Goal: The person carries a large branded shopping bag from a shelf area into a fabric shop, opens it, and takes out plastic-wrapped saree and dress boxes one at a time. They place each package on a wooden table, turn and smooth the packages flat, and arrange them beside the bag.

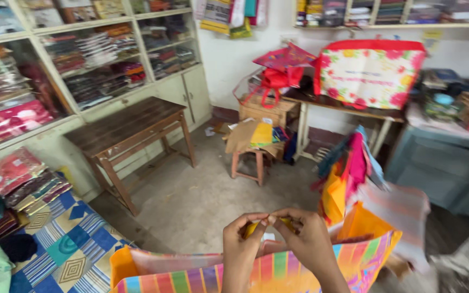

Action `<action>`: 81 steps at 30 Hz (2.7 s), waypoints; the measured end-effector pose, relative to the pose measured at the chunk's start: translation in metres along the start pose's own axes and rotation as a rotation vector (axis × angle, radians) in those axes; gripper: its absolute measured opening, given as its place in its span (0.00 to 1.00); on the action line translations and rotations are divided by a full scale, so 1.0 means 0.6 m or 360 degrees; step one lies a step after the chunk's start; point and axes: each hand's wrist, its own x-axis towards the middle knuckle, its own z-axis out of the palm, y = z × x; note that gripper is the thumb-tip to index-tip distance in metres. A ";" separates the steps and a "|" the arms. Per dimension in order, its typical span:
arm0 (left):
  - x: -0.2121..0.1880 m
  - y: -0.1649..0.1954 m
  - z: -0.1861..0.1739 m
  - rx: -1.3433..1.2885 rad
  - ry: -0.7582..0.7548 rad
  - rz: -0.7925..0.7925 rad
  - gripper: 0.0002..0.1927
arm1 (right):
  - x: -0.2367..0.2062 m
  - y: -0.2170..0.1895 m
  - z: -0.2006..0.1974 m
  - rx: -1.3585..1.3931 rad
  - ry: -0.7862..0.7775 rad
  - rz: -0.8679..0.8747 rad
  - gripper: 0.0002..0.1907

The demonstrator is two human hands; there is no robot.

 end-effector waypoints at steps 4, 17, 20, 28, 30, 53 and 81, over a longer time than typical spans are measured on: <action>0.123 -0.035 0.013 -0.0014 0.0079 0.0073 0.07 | 0.138 0.047 0.013 0.0106 -0.0180 -0.0025 0.08; 0.481 -0.117 -0.045 -0.0193 0.0288 -0.0018 0.07 | 0.495 0.138 0.187 0.0196 -0.0445 -0.0030 0.09; 0.596 -0.132 -0.073 -0.0218 0.0335 -0.0062 0.08 | 0.602 0.149 0.240 0.0161 -0.0488 -0.0011 0.09; 0.890 -0.106 -0.186 -0.0163 0.0356 0.0206 0.07 | 0.864 0.134 0.419 0.0322 -0.0543 -0.0089 0.10; 0.926 -0.109 -0.223 -0.0152 0.0365 0.0290 0.07 | 0.911 0.134 0.469 0.0397 -0.0608 -0.0176 0.10; 1.501 -0.114 -0.671 0.0211 0.1053 0.0185 0.10 | 1.442 0.117 1.075 0.0764 -0.1224 -0.0227 0.11; 2.239 0.003 -1.472 0.0299 0.1063 0.0560 0.09 | 1.933 -0.115 2.030 0.0654 -0.0685 -0.0568 0.09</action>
